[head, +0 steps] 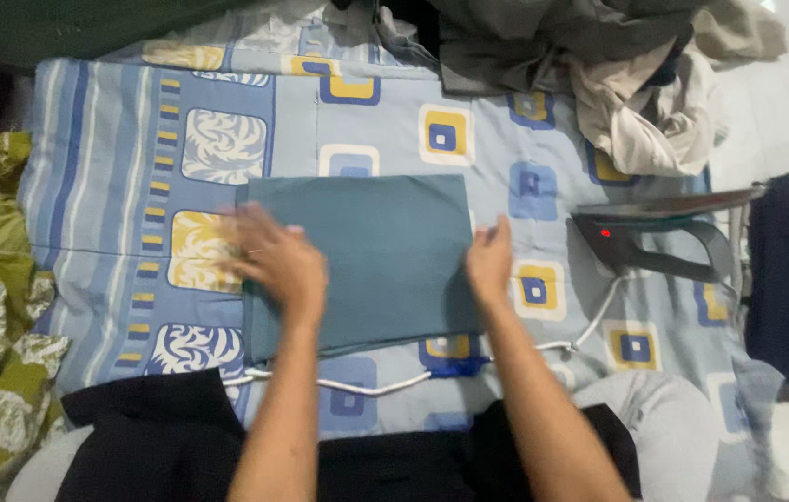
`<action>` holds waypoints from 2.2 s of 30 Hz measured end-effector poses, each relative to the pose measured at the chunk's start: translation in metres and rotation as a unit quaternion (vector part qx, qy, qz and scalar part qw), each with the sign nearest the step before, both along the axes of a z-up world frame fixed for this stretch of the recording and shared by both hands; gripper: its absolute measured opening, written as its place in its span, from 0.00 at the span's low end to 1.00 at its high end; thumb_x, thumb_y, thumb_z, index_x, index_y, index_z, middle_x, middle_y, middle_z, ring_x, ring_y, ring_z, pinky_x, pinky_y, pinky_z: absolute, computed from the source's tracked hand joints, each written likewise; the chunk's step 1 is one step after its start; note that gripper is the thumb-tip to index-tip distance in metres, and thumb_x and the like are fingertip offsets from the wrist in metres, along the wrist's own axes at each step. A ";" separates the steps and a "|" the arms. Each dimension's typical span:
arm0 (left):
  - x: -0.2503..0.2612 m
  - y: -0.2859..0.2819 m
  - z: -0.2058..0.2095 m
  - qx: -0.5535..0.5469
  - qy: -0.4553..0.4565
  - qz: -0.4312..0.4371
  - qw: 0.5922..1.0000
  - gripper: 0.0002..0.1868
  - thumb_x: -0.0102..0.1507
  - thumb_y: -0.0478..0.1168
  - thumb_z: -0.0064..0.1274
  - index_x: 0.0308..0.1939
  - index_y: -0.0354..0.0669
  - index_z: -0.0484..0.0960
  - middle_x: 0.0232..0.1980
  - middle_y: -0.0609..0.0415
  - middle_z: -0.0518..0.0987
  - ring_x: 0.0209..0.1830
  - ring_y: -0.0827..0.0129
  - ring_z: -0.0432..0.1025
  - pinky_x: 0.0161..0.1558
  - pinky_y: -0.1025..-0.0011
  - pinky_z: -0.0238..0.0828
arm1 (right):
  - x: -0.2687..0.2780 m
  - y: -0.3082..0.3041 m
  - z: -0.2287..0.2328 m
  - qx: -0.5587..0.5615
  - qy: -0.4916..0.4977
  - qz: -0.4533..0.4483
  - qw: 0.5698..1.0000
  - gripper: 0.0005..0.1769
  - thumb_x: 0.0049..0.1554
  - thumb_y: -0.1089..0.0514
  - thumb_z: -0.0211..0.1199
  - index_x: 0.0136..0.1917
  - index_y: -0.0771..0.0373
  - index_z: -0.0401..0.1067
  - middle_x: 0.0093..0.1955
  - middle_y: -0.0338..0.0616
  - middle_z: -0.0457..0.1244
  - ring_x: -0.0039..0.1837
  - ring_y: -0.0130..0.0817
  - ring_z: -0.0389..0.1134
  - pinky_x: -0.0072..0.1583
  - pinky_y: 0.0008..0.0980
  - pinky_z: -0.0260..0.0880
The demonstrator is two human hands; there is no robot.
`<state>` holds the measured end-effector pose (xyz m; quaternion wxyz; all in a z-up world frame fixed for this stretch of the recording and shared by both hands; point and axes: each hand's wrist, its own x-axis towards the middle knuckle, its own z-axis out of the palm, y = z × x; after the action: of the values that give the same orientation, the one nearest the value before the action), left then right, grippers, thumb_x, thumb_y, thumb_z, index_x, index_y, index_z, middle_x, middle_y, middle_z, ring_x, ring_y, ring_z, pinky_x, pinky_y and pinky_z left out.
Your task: The person irons a blue t-shirt on a patterned sheet on the floor, smoothing it out and folding it into a rectangle.
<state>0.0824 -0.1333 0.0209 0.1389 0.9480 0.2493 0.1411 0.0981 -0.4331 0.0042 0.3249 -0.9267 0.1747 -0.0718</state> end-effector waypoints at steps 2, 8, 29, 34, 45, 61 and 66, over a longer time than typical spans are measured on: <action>-0.024 -0.055 0.007 -0.065 -0.108 -0.159 0.979 0.41 0.67 0.51 0.48 0.81 0.45 0.53 0.84 0.37 0.45 0.84 0.40 0.37 0.74 0.30 0.22 | -0.030 0.041 0.015 -0.026 -0.081 0.079 0.993 0.33 0.67 0.48 0.50 0.80 0.62 0.56 0.83 0.54 0.50 0.85 0.51 0.49 0.84 0.51 0.49; -0.072 -0.061 0.007 0.010 0.030 -0.151 0.988 0.35 0.69 0.56 0.41 0.79 0.53 0.59 0.84 0.49 0.50 0.84 0.50 0.41 0.77 0.43 0.31 | -0.080 0.025 0.028 -0.220 -0.065 0.188 0.955 0.35 0.58 0.47 0.61 0.75 0.58 0.62 0.76 0.65 0.53 0.76 0.61 0.50 0.71 0.56 0.45; -0.100 0.062 0.021 -0.135 0.092 0.034 0.986 0.35 0.65 0.53 0.54 0.71 0.38 0.67 0.65 0.38 0.74 0.68 0.45 0.67 0.63 0.48 0.66 | 0.005 -0.191 0.113 0.030 -0.331 -0.041 0.942 0.22 0.63 0.61 0.67 0.67 0.70 0.67 0.59 0.55 0.69 0.60 0.46 0.71 0.62 0.40 0.69; -0.062 0.004 0.003 -0.036 -0.043 -0.146 0.988 0.34 0.64 0.48 0.55 0.71 0.35 0.66 0.76 0.41 0.61 0.79 0.45 0.50 0.69 0.45 0.49 | 0.015 -0.091 0.178 -0.148 -0.128 0.112 0.974 0.20 0.52 0.52 0.68 0.54 0.66 0.72 0.48 0.66 0.69 0.51 0.63 0.72 0.53 0.53 0.70; -0.040 0.029 -0.005 -0.079 -0.011 0.000 0.997 0.30 0.62 0.49 0.61 0.63 0.37 0.73 0.61 0.42 0.70 0.64 0.46 0.62 0.62 0.46 0.55 | 0.025 0.030 0.090 -0.220 0.021 0.068 0.973 0.14 0.56 0.59 0.58 0.54 0.67 0.66 0.42 0.65 0.69 0.47 0.67 0.71 0.50 0.62 0.70; 0.039 0.058 0.003 -0.277 0.028 -0.023 0.960 0.23 0.66 0.45 0.64 0.57 0.36 0.73 0.47 0.41 0.79 0.53 0.44 0.74 0.57 0.52 0.68 | 0.054 -0.004 0.107 -0.277 -0.118 0.274 0.914 0.11 0.49 0.60 0.63 0.48 0.59 0.70 0.38 0.57 0.69 0.41 0.61 0.71 0.42 0.57 0.68; 0.039 0.055 0.013 -0.179 -0.098 -0.050 0.978 0.23 0.56 0.39 0.70 0.46 0.31 0.75 0.48 0.33 0.75 0.45 0.39 0.73 0.46 0.52 0.71 | 0.103 0.006 0.106 -0.303 -0.080 0.223 0.923 0.11 0.49 0.58 0.66 0.47 0.57 0.73 0.35 0.59 0.67 0.40 0.61 0.70 0.43 0.57 0.69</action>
<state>0.1213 -0.0778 0.0340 0.3373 0.9004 0.2082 0.1791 0.2011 -0.4274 0.1098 0.0491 -0.9871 -0.0934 -0.1205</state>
